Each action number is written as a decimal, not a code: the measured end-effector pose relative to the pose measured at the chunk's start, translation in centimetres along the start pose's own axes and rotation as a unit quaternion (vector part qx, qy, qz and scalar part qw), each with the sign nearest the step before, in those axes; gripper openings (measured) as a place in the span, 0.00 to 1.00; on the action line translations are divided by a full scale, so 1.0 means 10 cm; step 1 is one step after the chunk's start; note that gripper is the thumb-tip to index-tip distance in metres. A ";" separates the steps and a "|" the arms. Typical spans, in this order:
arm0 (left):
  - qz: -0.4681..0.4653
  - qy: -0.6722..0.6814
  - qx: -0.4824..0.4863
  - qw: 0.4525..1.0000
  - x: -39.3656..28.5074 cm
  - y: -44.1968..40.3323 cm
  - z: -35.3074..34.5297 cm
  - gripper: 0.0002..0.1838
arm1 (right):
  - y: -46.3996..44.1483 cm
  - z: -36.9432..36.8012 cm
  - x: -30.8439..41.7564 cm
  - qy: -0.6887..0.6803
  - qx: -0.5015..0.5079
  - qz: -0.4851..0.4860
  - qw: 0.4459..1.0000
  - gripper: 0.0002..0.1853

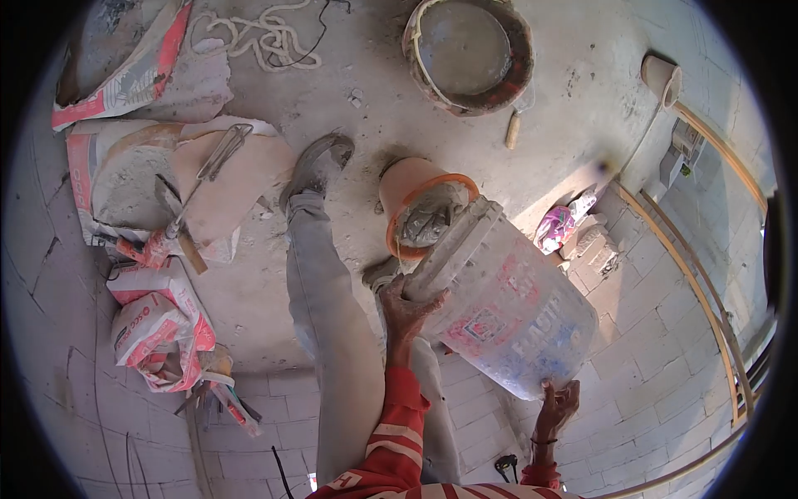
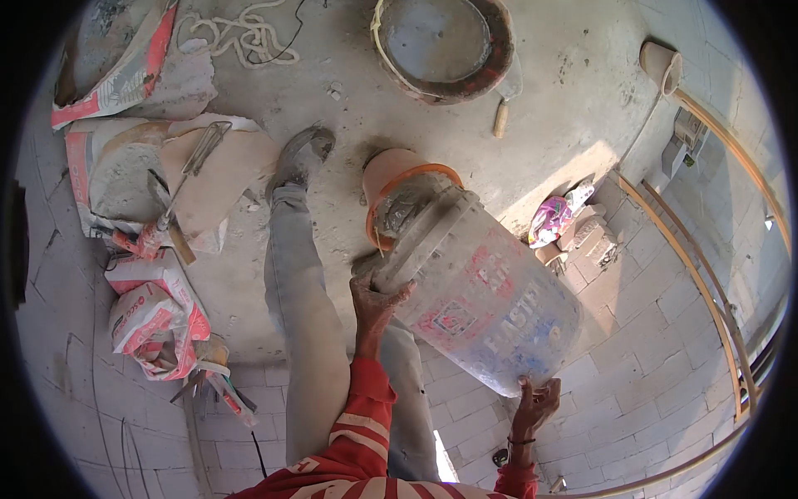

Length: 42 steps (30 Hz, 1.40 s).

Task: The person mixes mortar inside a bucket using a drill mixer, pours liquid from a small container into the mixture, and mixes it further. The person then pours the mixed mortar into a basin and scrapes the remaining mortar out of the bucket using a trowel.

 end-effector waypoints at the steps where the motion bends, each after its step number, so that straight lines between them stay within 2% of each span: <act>1: 0.011 0.066 -0.021 0.998 0.09 -0.04 0.02 0.24 | 0.08 -0.07 0.07 0.009 -0.003 0.029 1.000 0.21; 2: 0.011 0.054 -0.004 0.998 0.16 0.03 -0.05 0.24 | 0.18 -0.08 -0.21 0.054 0.005 0.014 0.998 0.20; 4: -0.005 0.031 0.029 0.999 0.16 0.08 -0.17 0.24 | 0.08 -0.09 -0.53 -0.064 -0.002 -0.070 0.995 0.20; 5: -0.038 0.062 0.011 0.997 0.03 0.04 -0.19 0.25 | 0.05 -0.05 -0.39 -0.038 -0.002 -0.056 0.998 0.20; 7: 0.017 0.073 -0.011 0.997 0.23 -0.04 -0.05 0.26 | 0.05 0.01 -0.02 -0.031 -0.022 -0.008 0.999 0.19; 8: 0.043 0.080 -0.014 0.996 0.32 -0.09 -0.01 0.27 | 0.18 -0.04 -0.14 0.014 -0.023 0.009 1.000 0.19; 9: 0.055 0.089 0.002 0.995 0.32 -0.02 -0.03 0.22 | 0.19 -0.12 -0.34 -0.012 -0.002 -0.010 1.000 0.19; 11: -0.032 0.093 -0.009 0.995 0.02 0.07 -0.19 0.20 | -0.02 -0.20 -0.49 -0.080 0.015 -0.056 0.995 0.18; 12: -0.075 0.091 -0.018 0.993 -0.11 0.10 -0.19 0.19 | -0.09 -0.10 -0.39 -0.060 0.013 -0.065 0.996 0.19; 13: 0.006 0.105 -0.007 0.994 0.02 0.02 -0.16 0.18 | -0.05 -0.09 -0.26 -0.021 0.010 -0.033 0.999 0.20; 14: 0.039 0.114 -0.001 0.993 0.18 0.01 -0.10 0.22 | -0.01 -0.07 -0.16 0.018 0.002 0.000 1.000 0.21; 16: 0.103 0.135 0.022 0.985 0.47 0.06 -0.07 0.29 | 0.09 -0.18 -0.44 0.032 0.015 0.003 0.999 0.22; 17: 0.089 0.130 0.032 0.987 0.46 0.09 -0.14 0.28 | -0.01 -0.20 -0.59 0.024 0.041 0.000 0.999 0.22; 18: 0.074 0.124 0.041 0.989 0.38 0.12 -0.22 0.27 | -0.09 -0.16 -0.67 -0.005 0.024 -0.035 0.999 0.23; 20: 0.006 0.015 0.000 1.000 0.23 0.04 -0.20 0.22 | -0.16 -0.07 -0.37 0.018 0.031 -0.014 0.999 0.24; 21: -0.020 0.000 -0.035 0.999 0.20 0.05 -0.14 0.27 | -0.12 -0.05 -0.28 0.045 0.025 0.024 0.998 0.25; 22: -0.033 0.019 -0.013 0.999 0.18 0.01 -0.20 0.29 | -0.04 -0.06 -0.38 0.035 0.046 0.015 0.998 0.24; 24: -0.038 0.048 0.032 0.998 0.19 0.12 -0.22 0.31 | 0.09 -0.02 -0.59 0.006 0.013 -0.036 0.999 0.25; 26: -0.086 0.018 0.025 0.996 0.07 0.09 -0.20 0.32 | 0.10 0.11 -0.50 0.018 -0.013 -0.010 1.000 0.23; 27: -0.095 -0.003 0.019 0.995 0.06 0.04 -0.17 0.32 | 0.08 0.04 -0.27 -0.020 -0.050 0.023 0.998 0.23; 28: -0.103 -0.024 0.015 0.994 0.04 0.01 -0.17 0.31 | 0.01 -0.10 -0.32 -0.021 -0.040 0.023 0.999 0.23; 29: 0.001 0.107 0.035 0.994 0.27 -0.03 -0.15 0.29 | 0.03 -0.21 -0.44 -0.016 -0.028 0.018 0.999 0.23; 31: -0.027 0.081 0.026 0.996 0.36 0.12 -0.19 0.29 | -0.11 -0.12 -0.47 0.041 -0.001 0.006 0.999 0.23; 32: -0.004 0.069 0.013 0.998 0.28 0.08 -0.15 0.28 | -0.20 -0.07 -0.34 0.059 -0.005 -0.008 0.998 0.24; 34: 0.032 0.065 0.000 0.997 0.22 0.11 -0.07 0.26 | -0.12 -0.07 0.05 0.052 -0.014 0.052 0.997 0.25; 36: 0.048 0.084 0.002 0.995 0.29 0.10 -0.04 0.24 | -0.02 -0.10 -0.22 0.109 -0.009 0.079 0.991 0.26; 37: -0.047 -0.007 0.011 0.999 0.10 0.14 -0.09 0.23 | -0.06 -0.09 -0.35 0.041 -0.006 0.021 0.999 0.27; 38: -0.028 0.000 0.009 1.000 0.12 0.05 -0.08 0.24 | -0.08 -0.02 -0.33 0.070 -0.015 0.021 0.997 0.26; 40: 0.019 0.017 -0.007 1.000 -0.03 0.00 -0.08 0.28 | -0.01 -0.11 -0.14 -0.020 -0.048 0.043 0.998 0.26; 41: 0.052 0.061 0.013 0.997 0.09 -0.07 -0.05 0.28 | 0.04 -0.18 -0.28 0.013 -0.030 0.021 0.999 0.26; 42: 0.054 0.034 0.017 0.998 0.20 -0.02 -0.05 0.27 | 0.10 -0.25 -0.42 0.046 -0.010 0.001 0.999 0.26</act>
Point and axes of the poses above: each hand's wrist, its own y-axis away from the middle knuckle, its own z-axis out of the back of the hand, x = y × z, the point moved 9 cm from there along -y, towards the middle knuckle, and after that the axes turned 10 degrees about z, right-handed, at the moved point
